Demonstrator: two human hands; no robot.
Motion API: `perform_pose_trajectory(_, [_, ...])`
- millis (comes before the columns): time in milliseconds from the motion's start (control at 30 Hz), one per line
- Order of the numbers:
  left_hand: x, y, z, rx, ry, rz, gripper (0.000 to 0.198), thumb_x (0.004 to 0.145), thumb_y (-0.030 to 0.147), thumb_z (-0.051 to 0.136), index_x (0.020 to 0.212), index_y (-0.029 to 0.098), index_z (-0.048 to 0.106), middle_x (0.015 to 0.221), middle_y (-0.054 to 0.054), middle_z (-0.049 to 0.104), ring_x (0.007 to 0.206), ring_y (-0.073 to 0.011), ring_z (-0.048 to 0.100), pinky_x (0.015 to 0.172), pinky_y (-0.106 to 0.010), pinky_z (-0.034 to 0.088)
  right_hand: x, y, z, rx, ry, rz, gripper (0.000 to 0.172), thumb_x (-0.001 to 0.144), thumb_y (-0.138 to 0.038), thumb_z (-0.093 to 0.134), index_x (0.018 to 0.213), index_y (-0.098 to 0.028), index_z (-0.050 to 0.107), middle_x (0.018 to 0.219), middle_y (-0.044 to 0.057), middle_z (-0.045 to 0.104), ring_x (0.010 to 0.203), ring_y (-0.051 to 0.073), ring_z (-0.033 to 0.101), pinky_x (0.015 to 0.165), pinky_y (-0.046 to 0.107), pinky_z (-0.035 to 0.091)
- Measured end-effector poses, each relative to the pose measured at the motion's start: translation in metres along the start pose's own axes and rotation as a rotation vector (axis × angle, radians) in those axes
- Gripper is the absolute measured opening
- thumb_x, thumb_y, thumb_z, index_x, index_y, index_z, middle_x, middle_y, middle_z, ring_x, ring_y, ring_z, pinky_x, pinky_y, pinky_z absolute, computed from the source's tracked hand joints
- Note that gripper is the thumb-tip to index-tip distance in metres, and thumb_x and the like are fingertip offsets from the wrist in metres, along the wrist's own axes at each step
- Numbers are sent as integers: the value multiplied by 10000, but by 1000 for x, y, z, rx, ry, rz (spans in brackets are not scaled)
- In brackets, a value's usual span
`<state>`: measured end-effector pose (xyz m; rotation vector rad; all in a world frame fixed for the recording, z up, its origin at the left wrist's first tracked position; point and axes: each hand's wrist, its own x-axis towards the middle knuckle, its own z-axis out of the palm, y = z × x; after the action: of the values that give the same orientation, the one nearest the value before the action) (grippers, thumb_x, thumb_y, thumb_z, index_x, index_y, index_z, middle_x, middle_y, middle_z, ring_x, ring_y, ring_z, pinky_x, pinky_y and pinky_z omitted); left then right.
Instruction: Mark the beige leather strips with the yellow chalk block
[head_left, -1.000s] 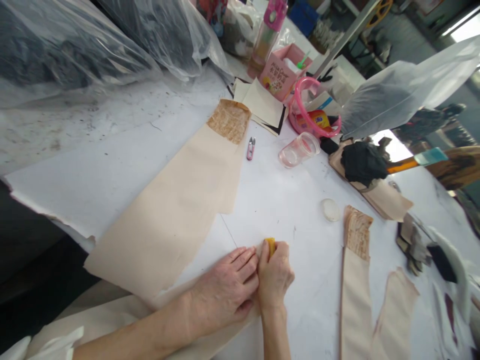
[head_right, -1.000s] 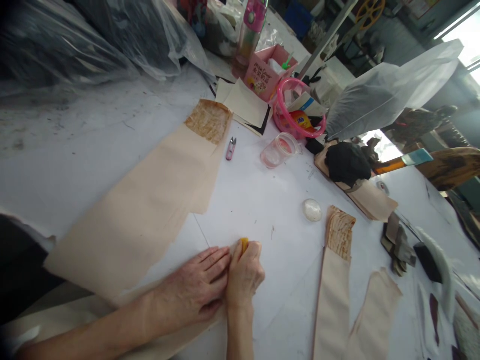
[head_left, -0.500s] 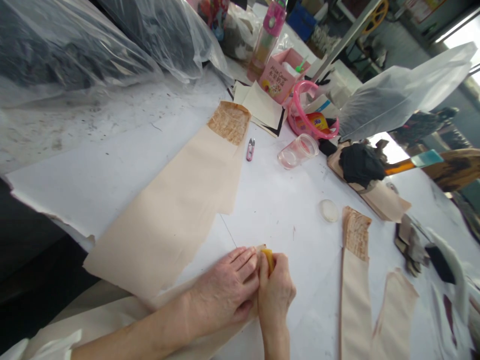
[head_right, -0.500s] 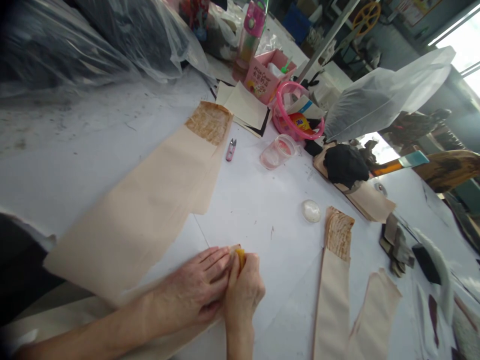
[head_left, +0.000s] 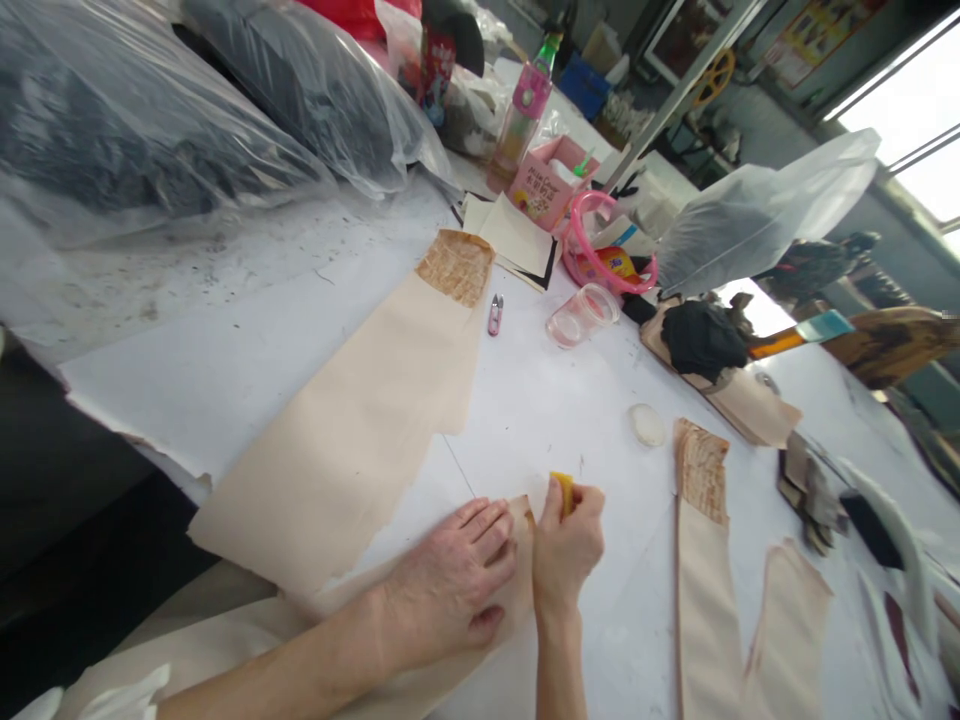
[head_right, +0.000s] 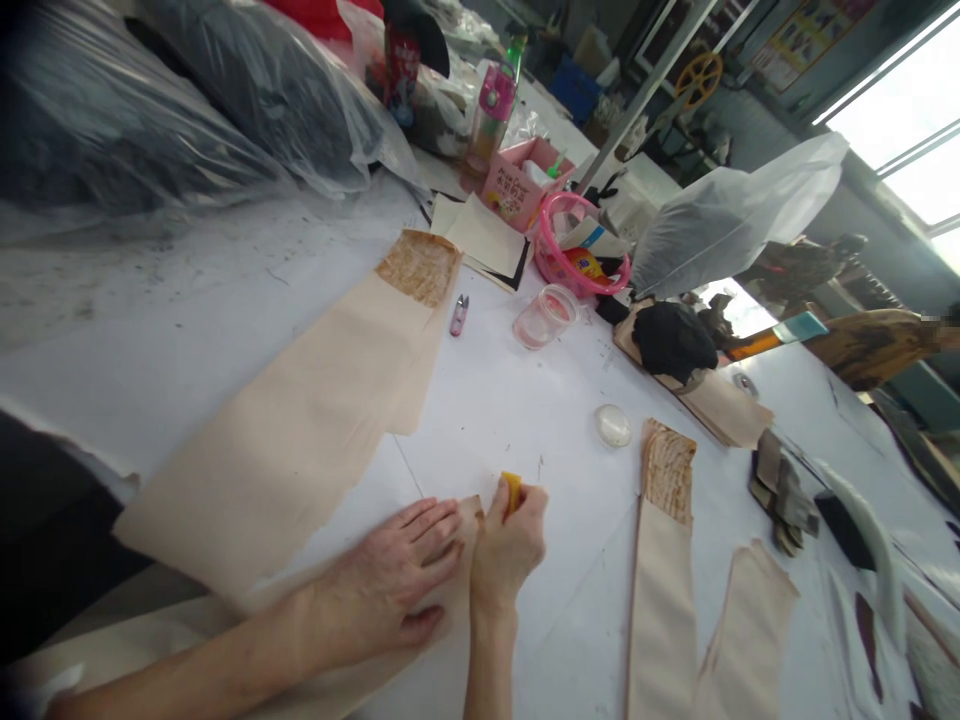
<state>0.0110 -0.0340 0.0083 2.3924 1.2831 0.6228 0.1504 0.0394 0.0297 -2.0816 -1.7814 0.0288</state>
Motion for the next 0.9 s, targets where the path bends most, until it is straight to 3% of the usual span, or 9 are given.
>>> perform_pose_trajectory(67, [0,0,-2,9,-27,-5,576,799,465,649,1240,111,540,1414,-174,472,1373,-326,366,1196,-468,220,-3,6,-14,14,36,33,357,953,-579,366,874,-235,423,711,12,612,595,193,593,538,256,377])
perform_pose_trajectory(167, [1,0,-4,10,-31,-9,597,803,458,646,1265,103,518,1409,-175,476,1377,-317,361,1197,-462,213,-21,18,-28,11,-67,-7,398,935,-621,372,846,-242,453,680,2,621,550,193,593,504,254,362])
perform_pose_trajectory(267, [2,1,-5,-11,-7,-6,631,811,455,627,1312,99,482,1407,-174,480,1372,-311,370,1195,-463,224,-44,26,-26,1,-185,-94,391,954,-592,351,828,-242,470,689,-1,639,528,179,597,484,246,347])
perform_pose_trajectory(367, [2,1,-4,-23,8,-2,624,839,433,590,1354,109,453,1415,-168,477,1377,-307,370,1193,-461,232,-54,27,-14,-46,-198,-139,400,972,-563,299,787,-241,448,650,-9,603,507,172,573,475,246,315])
perform_pose_trajectory(700, [7,4,-3,-19,35,-52,547,895,360,526,1376,112,447,1465,-172,428,1400,-310,344,1199,-455,222,-31,4,7,-105,-110,22,275,967,-452,365,797,-240,413,650,-24,555,495,162,513,506,252,271])
perform_pose_trajectory(900, [3,2,-6,-11,4,-44,563,797,440,654,1247,120,545,1440,-186,436,1395,-346,332,1196,-483,217,-17,10,-8,-68,-31,68,255,962,-462,379,836,-242,406,665,0,589,538,188,558,516,258,319])
